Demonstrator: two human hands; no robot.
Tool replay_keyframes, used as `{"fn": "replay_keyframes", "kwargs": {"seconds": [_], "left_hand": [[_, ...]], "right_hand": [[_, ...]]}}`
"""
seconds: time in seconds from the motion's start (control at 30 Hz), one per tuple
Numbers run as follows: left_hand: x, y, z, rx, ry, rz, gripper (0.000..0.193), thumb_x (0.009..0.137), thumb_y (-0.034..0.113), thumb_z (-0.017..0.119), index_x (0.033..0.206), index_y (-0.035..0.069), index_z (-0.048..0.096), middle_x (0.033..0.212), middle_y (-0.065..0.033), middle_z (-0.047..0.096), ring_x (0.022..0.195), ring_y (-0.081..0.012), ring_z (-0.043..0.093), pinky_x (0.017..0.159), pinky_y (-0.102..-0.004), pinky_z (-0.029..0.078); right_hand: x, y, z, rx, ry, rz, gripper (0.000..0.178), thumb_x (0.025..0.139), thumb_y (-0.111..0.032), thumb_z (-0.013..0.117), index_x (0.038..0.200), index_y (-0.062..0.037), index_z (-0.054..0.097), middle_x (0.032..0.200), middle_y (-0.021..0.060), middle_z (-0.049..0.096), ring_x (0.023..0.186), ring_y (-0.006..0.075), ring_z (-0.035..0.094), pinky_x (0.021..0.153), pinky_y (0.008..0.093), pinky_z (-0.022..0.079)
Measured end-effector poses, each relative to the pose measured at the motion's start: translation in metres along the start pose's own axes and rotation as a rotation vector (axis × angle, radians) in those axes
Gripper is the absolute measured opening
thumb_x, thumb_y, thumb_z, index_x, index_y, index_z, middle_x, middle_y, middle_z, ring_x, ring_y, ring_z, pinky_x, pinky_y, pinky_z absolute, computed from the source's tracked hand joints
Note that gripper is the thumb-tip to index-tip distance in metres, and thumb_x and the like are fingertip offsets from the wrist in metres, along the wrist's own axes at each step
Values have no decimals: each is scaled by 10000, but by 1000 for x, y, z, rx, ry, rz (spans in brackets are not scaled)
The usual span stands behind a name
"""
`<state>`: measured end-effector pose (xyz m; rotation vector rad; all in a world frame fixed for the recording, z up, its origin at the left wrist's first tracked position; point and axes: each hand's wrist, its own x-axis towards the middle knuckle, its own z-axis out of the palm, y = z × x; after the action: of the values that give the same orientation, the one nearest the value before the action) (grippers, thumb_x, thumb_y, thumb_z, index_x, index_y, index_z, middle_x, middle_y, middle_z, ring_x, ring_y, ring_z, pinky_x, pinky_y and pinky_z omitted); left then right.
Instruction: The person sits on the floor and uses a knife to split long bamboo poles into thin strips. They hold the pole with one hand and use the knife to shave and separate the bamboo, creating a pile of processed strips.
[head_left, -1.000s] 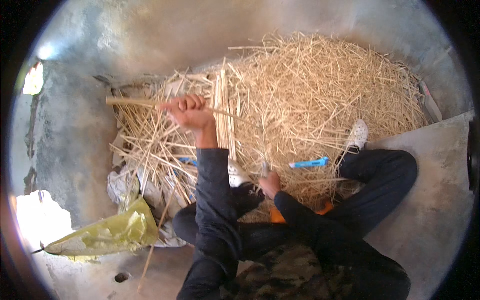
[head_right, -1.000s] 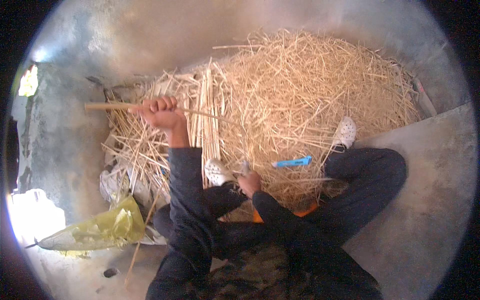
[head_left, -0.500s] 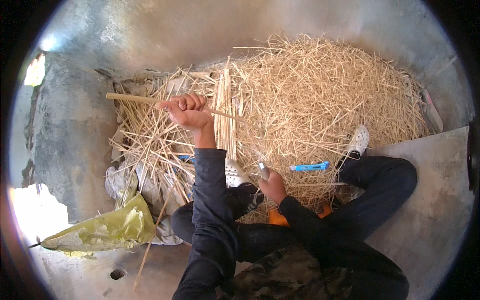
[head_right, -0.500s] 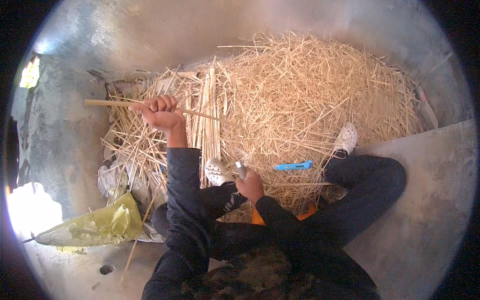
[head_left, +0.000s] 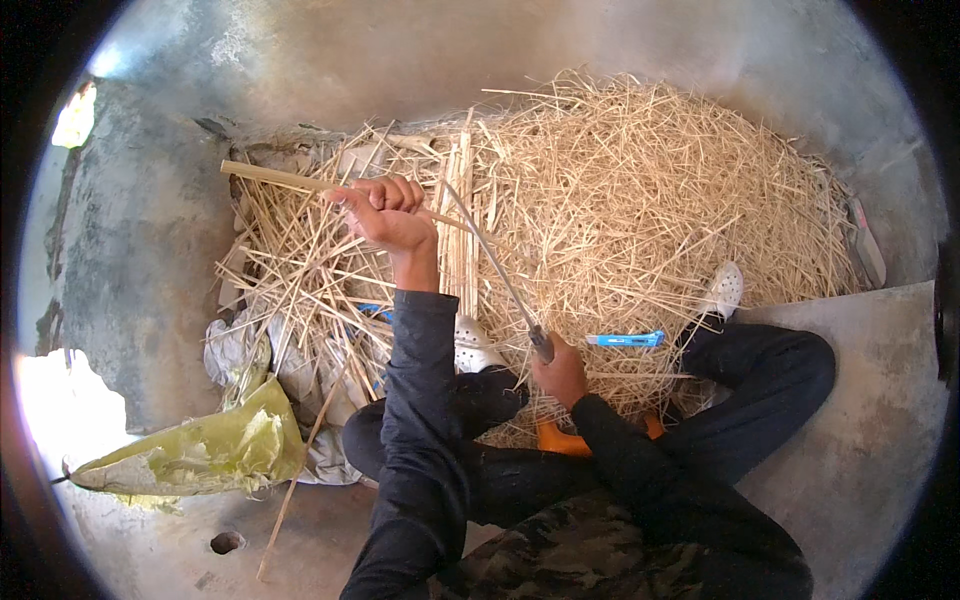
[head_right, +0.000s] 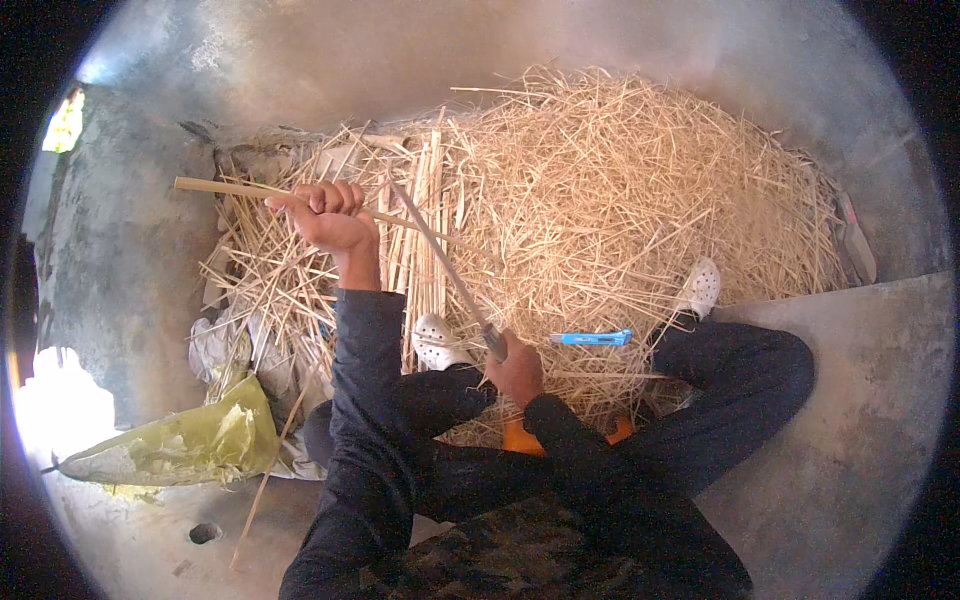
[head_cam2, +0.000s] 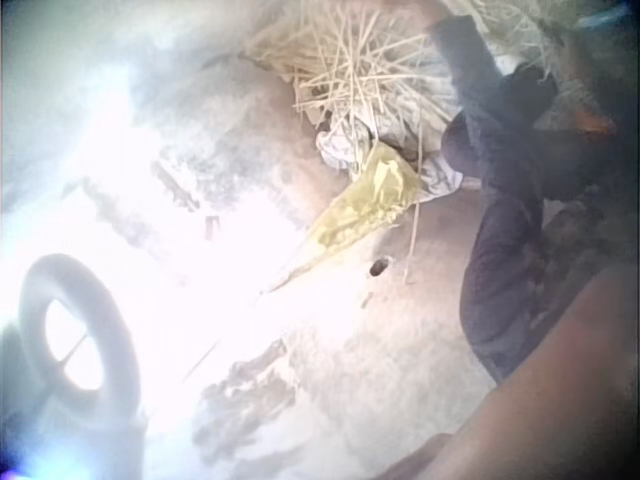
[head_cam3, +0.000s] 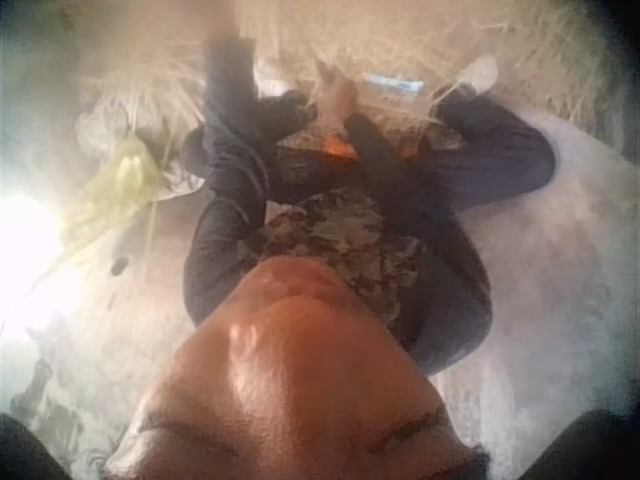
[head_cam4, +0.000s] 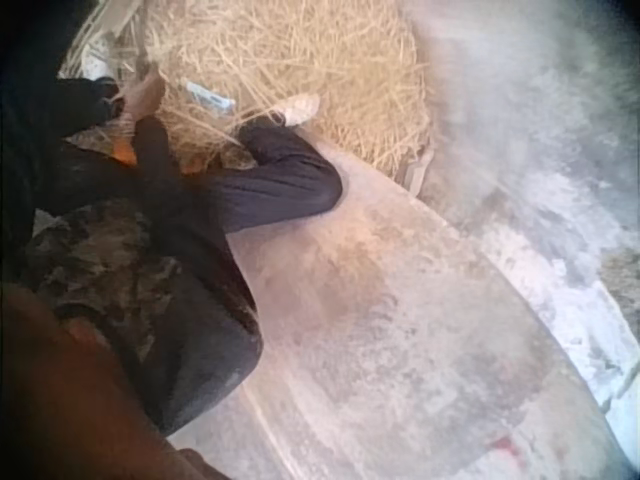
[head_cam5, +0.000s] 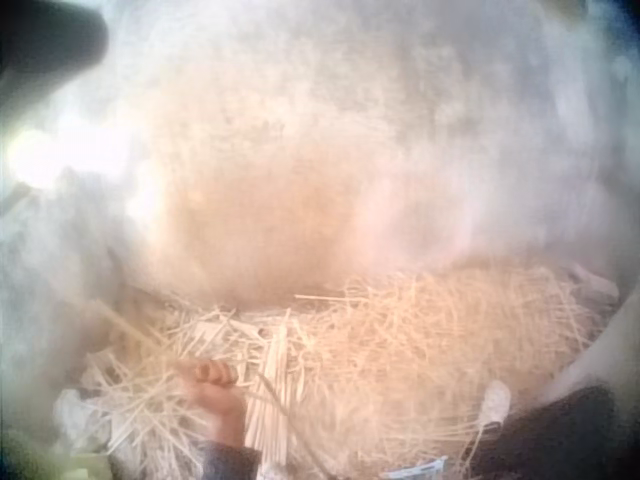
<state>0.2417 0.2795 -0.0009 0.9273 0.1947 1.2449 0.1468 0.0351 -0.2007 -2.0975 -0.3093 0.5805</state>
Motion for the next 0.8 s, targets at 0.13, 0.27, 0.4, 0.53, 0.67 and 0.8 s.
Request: {"fn": "replay_keyframes", "kwargs": {"seconds": [0.13, 0.27, 0.4, 0.53, 0.67, 0.8], "left_hand": [[-6, -9, 11, 28, -55, -10, 573, 916, 627, 381, 610, 161, 248, 488, 50, 157, 423, -86, 130, 398, -251, 140], [-4, -4, -6, -8, -62, 1, 568, 923, 607, 393, 608, 159, 244, 497, 46, 169, 420, -86, 152, 393, -253, 144], [3, -2, -4, -23, -88, 34, 565, 932, 571, 423, 601, 155, 232, 494, 43, 184, 402, -83, 191, 369, -252, 151], [-6, 6, 21, -11, -60, -22, 565, 928, 585, 414, 595, 158, 250, 489, 53, 193, 396, -78, 200, 357, -248, 171], [22, 114, 49, 97, -220, 304, 581, 920, 646, 319, 597, 166, 270, 492, 58, 201, 413, -77, 197, 370, -250, 174], [33, 255, 76, -41, -206, 305, 580, 923, 657, 271, 605, 172, 264, 513, 54, 166, 468, -95, 135, 450, -260, 147]], "right_hand": [[12, 89, 35, -193, -42, 270, 303, 732, -174, 637, 945, 38, 592, 737, 237, 623, 709, 377, 637, 622, 450, 486], [8, 51, 24, 27, -236, 377, 325, 733, -177, 639, 954, 57, 587, 762, 241, 621, 717, 370, 635, 620, 440, 483], [-10, -3, 8, 94, -85, -9, 374, 712, -232, 646, 999, 8, 628, 863, 247, 637, 837, 392, 634, 709, 464, 486], [8, 91, 29, -155, -174, 412, 404, 694, -214, 649, 1025, 13, 609, 903, 263, 641, 864, 420, 624, 730, 484, 490], [9, 98, 16, 29, -226, 420, 293, 728, -161, 629, 945, 31, 586, 755, 180, 613, 662, 315, 610, 565, 443, 472], [5, 97, -11, 531, -273, 609, 109, 780, -82, 586, 828, -16, 513, 587, 54, 474, 456, 163, 472, 388, 339, 364]]}}
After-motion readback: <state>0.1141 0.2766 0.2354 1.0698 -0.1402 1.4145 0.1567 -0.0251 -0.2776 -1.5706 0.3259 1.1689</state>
